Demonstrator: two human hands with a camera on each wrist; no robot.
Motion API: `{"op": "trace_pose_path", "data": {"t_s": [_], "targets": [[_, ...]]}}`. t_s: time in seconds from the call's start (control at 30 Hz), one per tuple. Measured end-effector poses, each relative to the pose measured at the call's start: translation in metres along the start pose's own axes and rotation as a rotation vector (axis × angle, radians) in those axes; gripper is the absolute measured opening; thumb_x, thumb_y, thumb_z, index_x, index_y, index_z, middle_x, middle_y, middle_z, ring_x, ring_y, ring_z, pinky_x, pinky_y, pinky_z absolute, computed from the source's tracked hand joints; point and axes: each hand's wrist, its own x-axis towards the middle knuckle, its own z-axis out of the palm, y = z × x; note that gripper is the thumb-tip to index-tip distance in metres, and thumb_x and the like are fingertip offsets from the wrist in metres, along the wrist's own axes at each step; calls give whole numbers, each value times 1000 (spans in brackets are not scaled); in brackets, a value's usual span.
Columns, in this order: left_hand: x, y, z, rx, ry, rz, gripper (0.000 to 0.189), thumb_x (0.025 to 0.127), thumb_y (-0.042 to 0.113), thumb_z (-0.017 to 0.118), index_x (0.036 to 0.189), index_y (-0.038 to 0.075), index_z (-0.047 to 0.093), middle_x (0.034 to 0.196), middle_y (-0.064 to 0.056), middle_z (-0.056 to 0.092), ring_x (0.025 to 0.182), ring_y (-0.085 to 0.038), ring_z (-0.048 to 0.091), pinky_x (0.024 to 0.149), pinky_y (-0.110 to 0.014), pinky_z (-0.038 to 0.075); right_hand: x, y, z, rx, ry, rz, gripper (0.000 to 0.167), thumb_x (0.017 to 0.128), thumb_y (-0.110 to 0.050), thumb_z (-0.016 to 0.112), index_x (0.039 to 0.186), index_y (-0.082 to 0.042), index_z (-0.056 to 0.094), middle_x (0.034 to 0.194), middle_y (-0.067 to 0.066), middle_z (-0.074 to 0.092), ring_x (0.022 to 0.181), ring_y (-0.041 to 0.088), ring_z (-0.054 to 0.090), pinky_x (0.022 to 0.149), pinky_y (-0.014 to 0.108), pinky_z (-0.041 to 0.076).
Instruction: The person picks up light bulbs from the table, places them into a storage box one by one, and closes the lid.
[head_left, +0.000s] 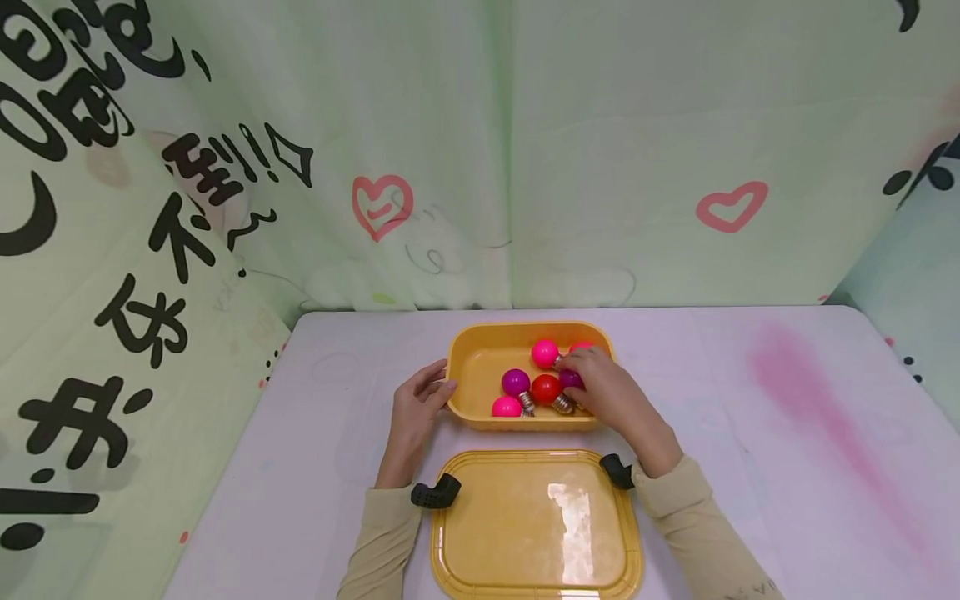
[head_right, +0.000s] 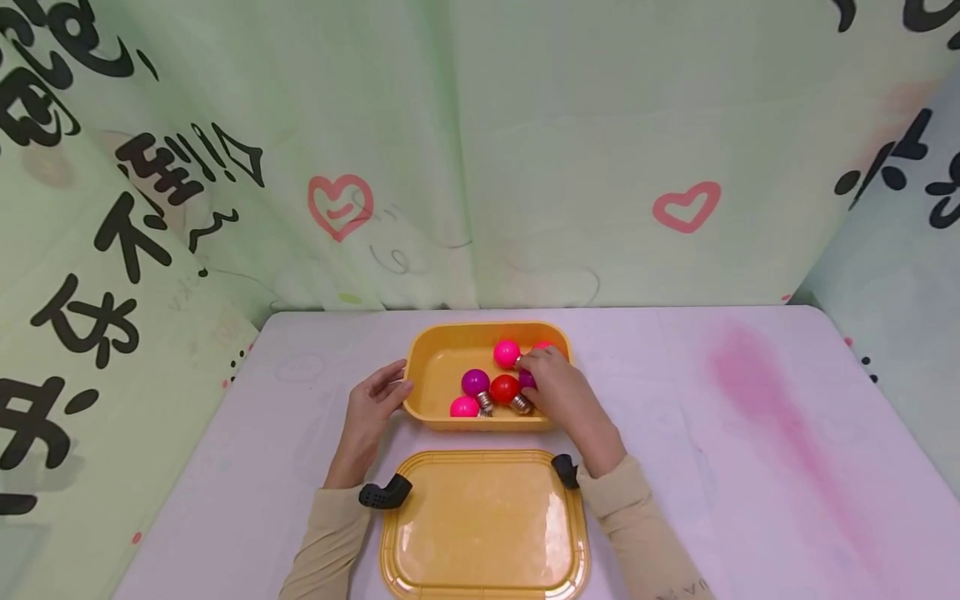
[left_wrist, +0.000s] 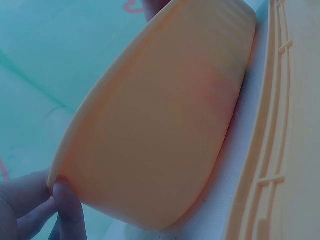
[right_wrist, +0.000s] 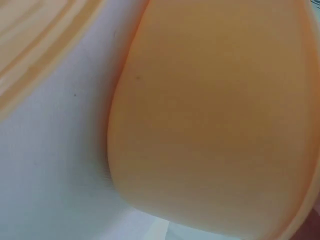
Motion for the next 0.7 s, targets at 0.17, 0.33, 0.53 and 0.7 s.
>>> {"op": "trace_pose_path", "data": {"t_s": [0.17,0.33,0.53,0.7], "targets": [[-1,1,0,-1,6,-9,41,92,12,70,133,11,63,123,-12,63,102,-19,62,75,-20,56,-3,-2,-4,8,17,-7,38,79,-5,82,114,2,69,113,18,65,109,34,57,95,47,53],[-2,0,0,36,24,-22,41,93,14,70,134,13,63,125,-10,62,105,-20,62,77,-21,57,-6,-3,-9,-7,27,-15,38,81,-6,81,115,3,68,114,17,65,109,34,58,94,47,54],[-4,0,0,62,39,-29,40,94,16,69,134,14,62,125,-10,61,107,-22,60,78,-22,57,-11,-7,-19,4,44,-24,40,82,-6,80,117,5,67,119,20,63,113,36,57,95,48,52],[-6,5,-2,66,35,-11,39,94,16,69,132,11,64,124,-12,61,106,-23,60,74,-21,57,-19,-11,-28,24,47,-28,40,83,-6,78,119,5,65,121,20,62,112,37,58,96,50,51]]}}
